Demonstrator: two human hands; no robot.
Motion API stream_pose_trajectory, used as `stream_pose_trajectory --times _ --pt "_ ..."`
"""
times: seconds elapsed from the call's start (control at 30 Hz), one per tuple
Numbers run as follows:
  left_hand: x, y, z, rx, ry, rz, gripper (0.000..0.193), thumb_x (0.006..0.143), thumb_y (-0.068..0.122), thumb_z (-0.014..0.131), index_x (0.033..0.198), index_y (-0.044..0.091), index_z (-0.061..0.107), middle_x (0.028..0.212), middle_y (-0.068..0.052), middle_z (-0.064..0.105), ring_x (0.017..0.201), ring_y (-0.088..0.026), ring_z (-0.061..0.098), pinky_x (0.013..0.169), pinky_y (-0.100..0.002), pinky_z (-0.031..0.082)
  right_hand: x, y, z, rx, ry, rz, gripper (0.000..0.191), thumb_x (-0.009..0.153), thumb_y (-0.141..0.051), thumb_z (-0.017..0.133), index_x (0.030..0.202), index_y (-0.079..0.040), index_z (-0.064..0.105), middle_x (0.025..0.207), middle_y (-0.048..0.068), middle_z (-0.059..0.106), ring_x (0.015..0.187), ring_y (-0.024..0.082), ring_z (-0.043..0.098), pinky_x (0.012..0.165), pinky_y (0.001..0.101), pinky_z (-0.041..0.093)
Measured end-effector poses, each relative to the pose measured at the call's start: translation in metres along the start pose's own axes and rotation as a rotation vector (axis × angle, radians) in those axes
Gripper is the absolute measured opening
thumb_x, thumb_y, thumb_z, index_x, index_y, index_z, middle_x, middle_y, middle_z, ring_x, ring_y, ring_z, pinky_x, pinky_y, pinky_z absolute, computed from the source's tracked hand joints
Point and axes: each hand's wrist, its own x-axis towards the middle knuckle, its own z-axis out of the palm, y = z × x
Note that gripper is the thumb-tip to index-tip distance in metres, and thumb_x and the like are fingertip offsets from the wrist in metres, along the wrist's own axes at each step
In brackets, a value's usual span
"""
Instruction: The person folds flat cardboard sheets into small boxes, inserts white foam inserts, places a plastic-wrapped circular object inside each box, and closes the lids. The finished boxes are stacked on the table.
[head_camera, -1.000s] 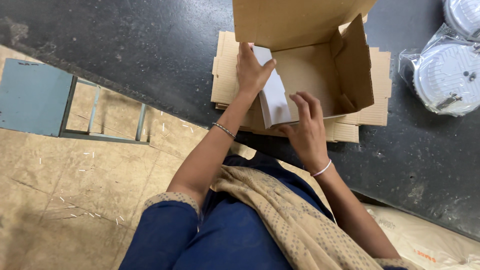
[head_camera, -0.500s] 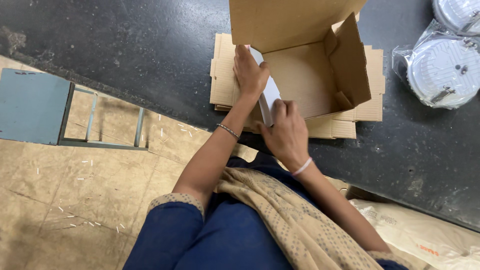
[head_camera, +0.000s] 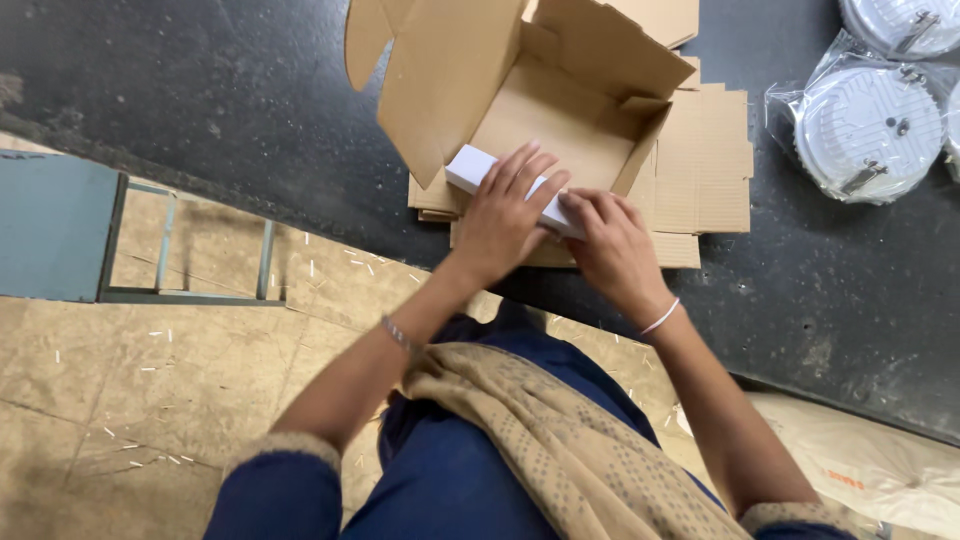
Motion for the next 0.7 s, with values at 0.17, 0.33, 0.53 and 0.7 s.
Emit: stream_pose_trajectory --times 0.17,0.33,0.53,0.7 --pt "0.021 -0.018 0.002 -0.064 -0.207 0.044 0.062 0.072 0.027 0.088 0.127 0.012 0.066 0.127 -0.006 0.065 0.124 -0.025 0.059 0.107 -0.046 0.042 0.023 0.016 -0.016 0.041 -0.273 0.112 0.073 0.071 -0.019 0.087 0.135 -0.011 0.052 0.127 0.015 0.061 0.119 0.034 0.060 0.096 0.0436 0.048" --pt "0.011 -0.019 0.006 -0.030 -0.138 0.076 0.063 0.072 0.028 0.088 0.128 0.012 0.066 0.128 -0.006 0.065 0.123 -0.025 0.060 0.107 -0.046 0.042 0.068 0.043 -0.025 0.194 -0.635 0.180 0.104 0.064 -0.031 0.095 0.148 -0.012 0.036 0.116 0.020 0.067 0.107 0.033 0.068 0.091 0.0421 0.056" --pt "0.010 -0.019 0.004 -0.053 -0.080 0.084 0.064 0.066 0.026 0.088 0.125 0.013 0.066 0.125 -0.008 0.063 0.124 -0.028 0.057 0.105 -0.046 0.043 0.120 0.057 -0.013 0.353 -1.128 0.312 0.108 0.066 -0.019 0.093 0.151 -0.010 0.028 0.124 0.022 0.065 0.109 0.031 0.072 0.089 0.0362 0.060" --pt "0.005 -0.020 0.004 -0.025 -0.068 0.113 0.060 0.072 0.023 0.087 0.128 0.014 0.066 0.118 -0.004 0.062 0.121 -0.024 0.057 0.108 -0.047 0.042 0.120 0.057 -0.006 0.554 -1.139 0.407 0.102 0.064 -0.017 0.090 0.148 -0.010 0.033 0.124 0.021 0.068 0.109 0.029 0.072 0.084 0.0395 0.066"
